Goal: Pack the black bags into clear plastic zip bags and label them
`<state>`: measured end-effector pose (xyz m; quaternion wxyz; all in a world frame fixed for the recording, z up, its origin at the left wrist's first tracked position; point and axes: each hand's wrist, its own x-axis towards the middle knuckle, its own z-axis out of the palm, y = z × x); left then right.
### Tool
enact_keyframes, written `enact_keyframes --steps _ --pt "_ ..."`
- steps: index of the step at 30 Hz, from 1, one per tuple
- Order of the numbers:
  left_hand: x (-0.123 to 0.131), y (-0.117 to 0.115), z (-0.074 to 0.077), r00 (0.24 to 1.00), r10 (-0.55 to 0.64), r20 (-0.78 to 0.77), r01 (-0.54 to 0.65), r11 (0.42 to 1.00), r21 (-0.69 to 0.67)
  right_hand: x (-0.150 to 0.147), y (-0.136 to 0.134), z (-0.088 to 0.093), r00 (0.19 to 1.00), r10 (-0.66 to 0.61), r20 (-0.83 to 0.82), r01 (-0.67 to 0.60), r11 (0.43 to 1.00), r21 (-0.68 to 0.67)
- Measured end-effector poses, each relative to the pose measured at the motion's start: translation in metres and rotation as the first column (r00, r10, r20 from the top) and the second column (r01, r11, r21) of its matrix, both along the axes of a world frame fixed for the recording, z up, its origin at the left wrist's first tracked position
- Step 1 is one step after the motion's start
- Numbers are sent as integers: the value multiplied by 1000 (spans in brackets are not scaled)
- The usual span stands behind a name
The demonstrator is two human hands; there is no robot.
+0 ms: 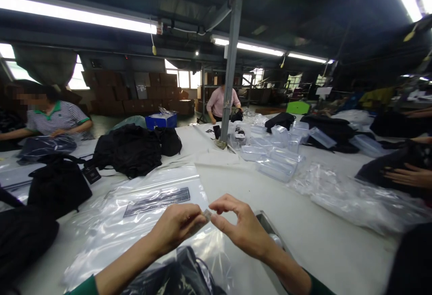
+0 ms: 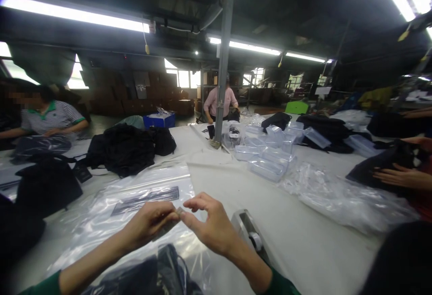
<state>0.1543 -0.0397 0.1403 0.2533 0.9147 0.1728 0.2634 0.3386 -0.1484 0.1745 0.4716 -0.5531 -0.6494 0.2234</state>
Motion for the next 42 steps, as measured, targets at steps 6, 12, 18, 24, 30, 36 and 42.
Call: enact_keyframes --steps 6,12,18,24,30,36,42 --pt "15 -3 3 990 -58 -130 69 994 83 21 -1 13 983 43 177 -29 996 -80" --pt "37 3 2 980 -184 -81 129 883 -451 35 -6 -5 974 -105 200 89 992 87" --pt "76 24 -29 994 -69 -86 -6 744 -668 58 -21 -34 894 -434 -108 444 890 102" --pt "112 40 -61 973 -148 -175 19 813 -583 75 -27 -54 711 -481 -513 443 873 -204" --pt "131 44 -60 926 -185 -329 34 909 -415 64 -32 -43 624 -433 -651 360 898 -252" --pt "35 79 -7 929 -78 -361 -48 943 -329 41 -31 -53 665 -487 -566 291 867 -404" --pt "-122 40 30 940 199 -279 -274 924 -266 -15 -4 -58 711 -303 -634 -120 837 -534"
